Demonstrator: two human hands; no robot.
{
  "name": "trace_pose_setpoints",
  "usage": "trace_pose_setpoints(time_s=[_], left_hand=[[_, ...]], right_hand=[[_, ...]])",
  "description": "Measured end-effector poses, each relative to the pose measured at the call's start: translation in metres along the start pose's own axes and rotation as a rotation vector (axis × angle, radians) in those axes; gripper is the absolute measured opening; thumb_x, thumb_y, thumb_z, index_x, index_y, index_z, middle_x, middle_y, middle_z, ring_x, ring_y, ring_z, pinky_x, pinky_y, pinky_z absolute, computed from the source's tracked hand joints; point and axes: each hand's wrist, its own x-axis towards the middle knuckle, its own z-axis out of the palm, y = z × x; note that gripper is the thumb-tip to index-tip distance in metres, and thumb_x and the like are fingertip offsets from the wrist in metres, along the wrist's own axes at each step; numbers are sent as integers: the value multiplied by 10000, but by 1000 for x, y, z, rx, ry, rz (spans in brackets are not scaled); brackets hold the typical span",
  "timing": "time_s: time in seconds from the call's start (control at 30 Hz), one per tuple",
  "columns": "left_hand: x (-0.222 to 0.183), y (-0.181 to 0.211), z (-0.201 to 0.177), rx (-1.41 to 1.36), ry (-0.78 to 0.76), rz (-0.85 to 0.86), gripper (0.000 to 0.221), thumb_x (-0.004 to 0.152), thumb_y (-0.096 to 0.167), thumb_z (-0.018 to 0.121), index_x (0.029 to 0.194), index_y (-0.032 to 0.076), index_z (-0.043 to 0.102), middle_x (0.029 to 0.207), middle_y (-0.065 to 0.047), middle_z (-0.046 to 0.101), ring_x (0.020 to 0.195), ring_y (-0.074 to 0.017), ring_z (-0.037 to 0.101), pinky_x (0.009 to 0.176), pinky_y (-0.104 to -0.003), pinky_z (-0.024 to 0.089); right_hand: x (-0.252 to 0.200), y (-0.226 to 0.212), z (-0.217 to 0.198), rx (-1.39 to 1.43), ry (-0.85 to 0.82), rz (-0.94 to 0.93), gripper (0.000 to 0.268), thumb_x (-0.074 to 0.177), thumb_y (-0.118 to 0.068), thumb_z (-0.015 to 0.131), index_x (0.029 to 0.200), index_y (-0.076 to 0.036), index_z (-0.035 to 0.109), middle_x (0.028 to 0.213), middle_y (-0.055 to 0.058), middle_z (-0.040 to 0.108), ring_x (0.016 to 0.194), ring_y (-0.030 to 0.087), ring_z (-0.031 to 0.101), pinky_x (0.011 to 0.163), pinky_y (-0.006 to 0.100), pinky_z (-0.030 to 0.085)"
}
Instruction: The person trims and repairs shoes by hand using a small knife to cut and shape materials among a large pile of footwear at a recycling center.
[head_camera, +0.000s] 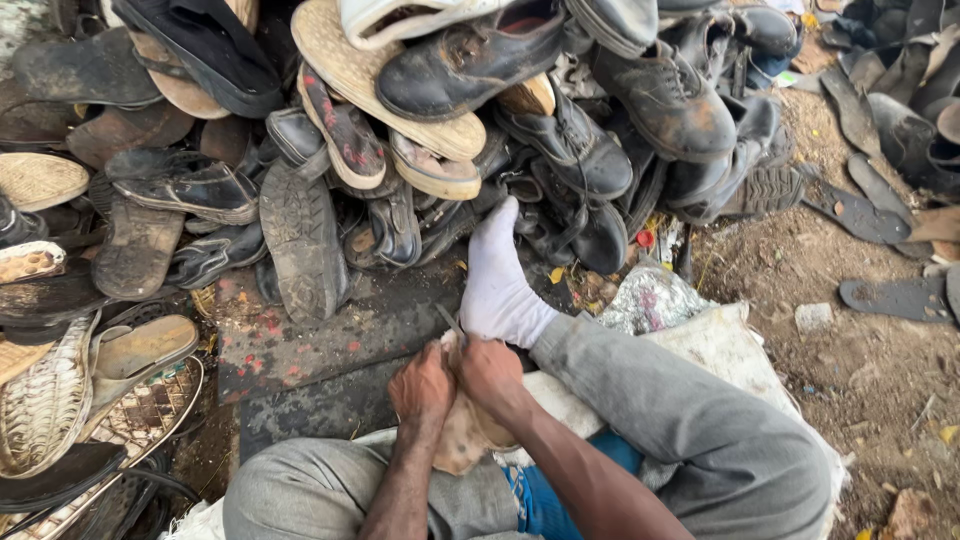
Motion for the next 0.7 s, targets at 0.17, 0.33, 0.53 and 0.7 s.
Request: trace_pose_setpoints(time_s=[0.17, 0.33, 0.53, 0.7], left_hand=[[-15, 34, -47, -18, 92, 2, 228, 919, 284, 620, 1083, 153, 709, 892, -142, 768, 794, -379, 741, 709, -513, 562], [-20, 37, -50, -5, 79, 9, 228, 1007, 350, 589, 1007, 148, 695, 882, -132, 753, 798, -412, 724, 704, -554, 548], [-26, 40, -52, -71, 90, -141, 266, 956, 369, 539, 1116, 222, 691, 851, -162, 766, 794, -417, 736, 724, -550, 561], [-27, 37, -49, -54, -62, -221, 333, 1070, 424, 448, 1059, 134, 612, 850, -194, 756, 796, -417, 744, 692, -544, 564]], right_hand=[[-43, 35, 4, -47, -54, -16, 307, 942, -265, 514, 1062, -36, 680, 857, 281, 713, 835, 466, 698, 745, 559, 541], [6, 55, 54, -84, -26, -161, 271, 894, -232, 561, 878, -32, 743, 886, 251, 723, 858, 446, 703, 766, 529, 566], [-84, 46, 5, -45, -118, -188, 248, 895, -255, 631, 1075, -85, 659, 787, 213, 724, 781, 412, 722, 700, 522, 568], [-50, 16, -27, -249, -211, -182, 262, 882, -252, 620, 1064, -62, 628, 822, 194, 719, 792, 411, 710, 663, 520, 563]])
